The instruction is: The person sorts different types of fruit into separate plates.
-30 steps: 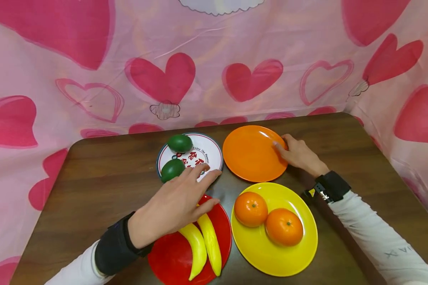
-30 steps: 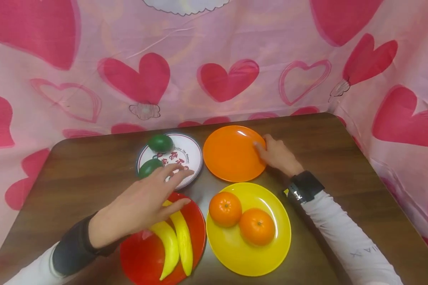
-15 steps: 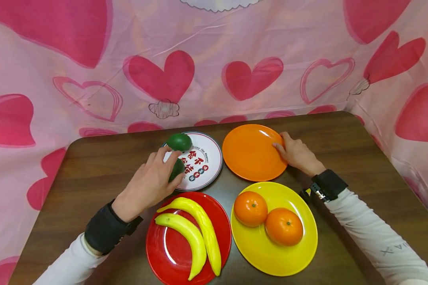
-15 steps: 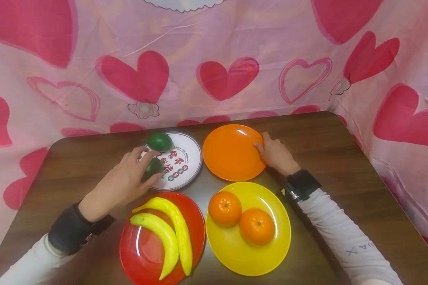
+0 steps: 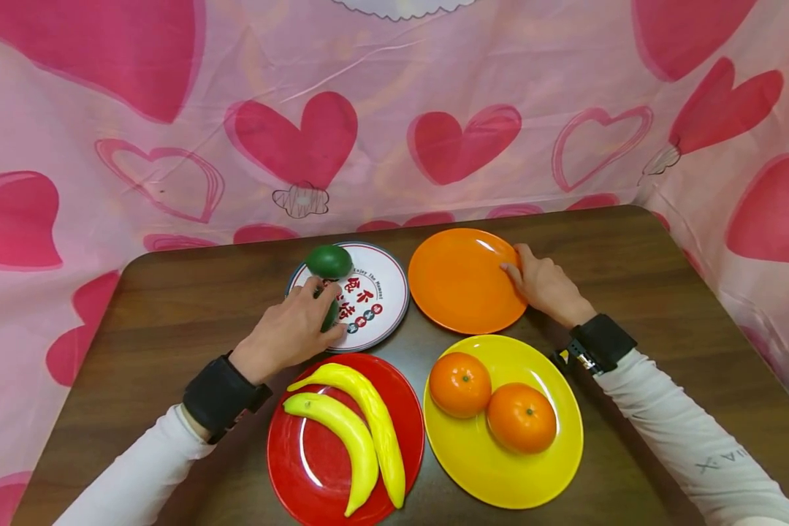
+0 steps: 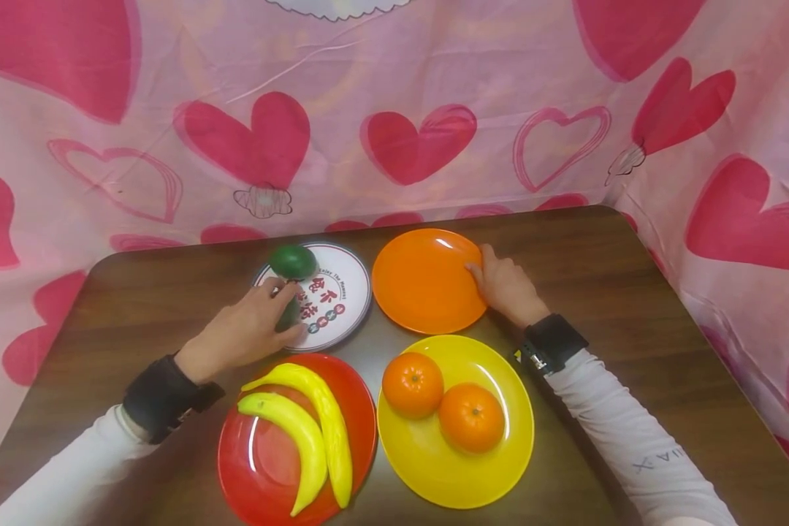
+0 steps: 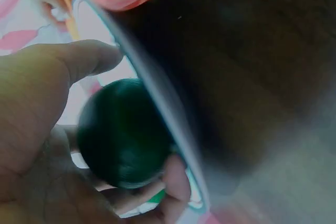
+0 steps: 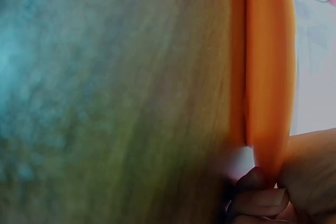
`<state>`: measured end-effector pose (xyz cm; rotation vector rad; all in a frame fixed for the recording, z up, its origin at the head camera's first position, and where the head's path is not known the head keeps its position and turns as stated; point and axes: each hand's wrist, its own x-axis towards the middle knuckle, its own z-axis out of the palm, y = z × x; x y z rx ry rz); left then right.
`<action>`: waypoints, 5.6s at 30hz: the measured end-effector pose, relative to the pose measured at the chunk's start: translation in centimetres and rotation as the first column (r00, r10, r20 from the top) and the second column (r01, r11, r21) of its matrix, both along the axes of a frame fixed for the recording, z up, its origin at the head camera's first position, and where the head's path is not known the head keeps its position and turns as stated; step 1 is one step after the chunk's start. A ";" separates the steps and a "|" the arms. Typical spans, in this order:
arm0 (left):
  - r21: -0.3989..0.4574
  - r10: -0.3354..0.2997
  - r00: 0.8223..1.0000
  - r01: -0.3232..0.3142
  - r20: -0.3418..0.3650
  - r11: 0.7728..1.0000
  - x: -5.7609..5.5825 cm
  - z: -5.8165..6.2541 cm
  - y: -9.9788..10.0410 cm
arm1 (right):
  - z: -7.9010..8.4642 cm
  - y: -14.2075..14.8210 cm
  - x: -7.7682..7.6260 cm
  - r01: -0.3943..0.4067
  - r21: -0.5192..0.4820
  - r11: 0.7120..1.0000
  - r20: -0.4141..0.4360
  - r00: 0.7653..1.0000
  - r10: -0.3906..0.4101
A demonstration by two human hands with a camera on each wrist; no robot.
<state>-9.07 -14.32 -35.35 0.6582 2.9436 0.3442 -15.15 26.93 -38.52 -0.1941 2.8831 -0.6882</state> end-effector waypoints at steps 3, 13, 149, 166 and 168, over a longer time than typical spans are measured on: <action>0.002 -0.041 0.998 0.041 -0.044 0.999 -0.2 -0.8 0.2 | 0.1 -0.1 0.0 0.001 -0.003 1.000 -0.003 1.000 -0.001; 0.047 -0.131 0.978 0.140 -0.161 0.989 -0.8 -2.1 0.3 | 0.5 -0.4 0.0 0.004 0.000 1.000 0.012 1.000 -0.004; -0.070 -0.070 0.994 0.076 0.080 0.995 -9.4 -0.9 3.4 | 0.1 1.1 0.0 0.007 0.060 0.998 -0.011 1.000 -0.006; -0.053 -0.076 0.992 0.081 0.099 0.995 -9.2 -0.6 4.0 | -0.3 1.0 -0.1 0.017 0.056 0.998 -0.010 1.000 -0.016; -0.040 -0.086 0.991 0.090 0.098 0.995 -9.2 -0.3 4.3 | -0.3 1.0 0.0 0.014 0.055 0.998 -0.013 1.000 -0.013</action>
